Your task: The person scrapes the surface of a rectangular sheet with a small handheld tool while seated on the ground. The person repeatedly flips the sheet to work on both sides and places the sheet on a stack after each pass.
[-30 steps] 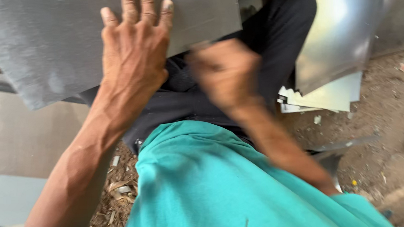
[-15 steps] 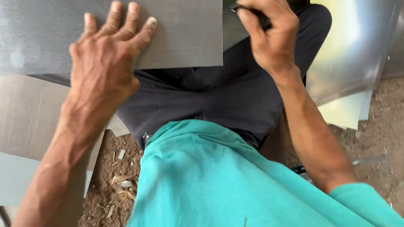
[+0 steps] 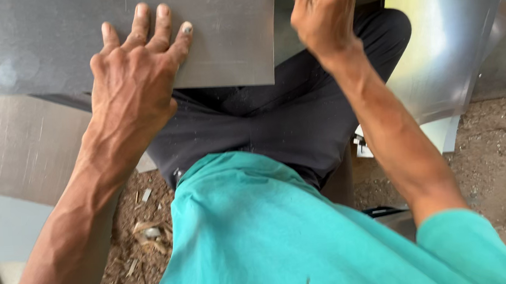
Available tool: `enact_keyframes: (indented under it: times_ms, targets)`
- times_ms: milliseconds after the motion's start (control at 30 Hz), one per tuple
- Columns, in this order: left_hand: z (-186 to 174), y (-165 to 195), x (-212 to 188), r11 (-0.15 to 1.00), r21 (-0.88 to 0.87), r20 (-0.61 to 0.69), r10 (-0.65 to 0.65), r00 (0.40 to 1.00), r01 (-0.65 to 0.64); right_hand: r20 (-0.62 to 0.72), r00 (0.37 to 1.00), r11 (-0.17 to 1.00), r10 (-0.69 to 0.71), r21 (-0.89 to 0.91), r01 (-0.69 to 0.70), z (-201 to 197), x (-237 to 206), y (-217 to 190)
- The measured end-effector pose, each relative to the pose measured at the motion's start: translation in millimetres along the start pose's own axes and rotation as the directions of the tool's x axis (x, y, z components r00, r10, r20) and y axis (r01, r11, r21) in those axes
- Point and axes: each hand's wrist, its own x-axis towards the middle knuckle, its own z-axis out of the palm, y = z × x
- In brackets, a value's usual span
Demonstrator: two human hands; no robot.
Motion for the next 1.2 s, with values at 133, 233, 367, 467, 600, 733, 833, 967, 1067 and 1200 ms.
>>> enact_keyframes:
  times_ms: [133,233,367,467,600,733,833,967,1067,1200]
  targets:
    - [-10.7,4.4,8.0,0.995,0.097,0.102,0.008,0.995,-0.018,0.027,0.982,0.982,-0.186,-0.038,0.187,-17.2,-54.1,-50.8]
    - [-8.9,-4.0,8.5,0.984,0.178,0.115,-0.039,0.993,0.018,0.118,0.985,0.990,-0.125,0.084,0.115,-34.5,-113.0,-79.0]
    - [6.6,6.0,-14.9,0.993,0.083,-0.135,0.100,0.986,-0.089,0.046,0.864,0.794,0.501,0.373,-0.480,-35.7,-152.7,-69.7]
    - [26.5,37.4,-44.9,0.750,-0.632,-0.296,-0.001,0.955,-0.195,0.152,0.698,0.433,0.700,0.687,-0.583,-28.3,-136.5,-50.8]
    - [52.6,39.4,-50.9,-0.215,-0.872,0.486,-0.268,0.832,0.440,0.353,0.641,0.177,0.682,0.770,-0.612,-17.4,-94.0,-50.1]
    - [60.9,-16.9,-47.3,-0.428,-0.895,0.206,-0.645,0.736,-0.125,0.461,0.555,0.080,0.692,0.716,-0.694,0.8,-85.2,-69.4]
    - [56.7,-32.6,-75.7,-0.273,-0.944,0.109,-0.790,0.603,-0.186,0.432,0.605,0.114,0.668,0.744,-0.658,18.5,-95.5,-76.2]
    - [65.8,-9.3,-141.5,-0.547,-0.807,0.378,-0.767,0.518,-0.221,0.460,0.670,0.099,0.583,0.777,-0.621,42.3,-100.1,-91.4]
    - [74.8,2.8,-189.0,-0.600,-0.703,0.524,-0.800,0.292,-0.382,0.519,0.700,0.288,0.490,0.662,-0.692,65.6,-86.5,-130.7]
    - [84.6,-5.7,-247.4,-0.540,-0.590,0.638,-0.768,0.064,-0.600,0.569,0.805,0.616,0.166,0.578,-0.536,117.8,-51.3,-217.9]
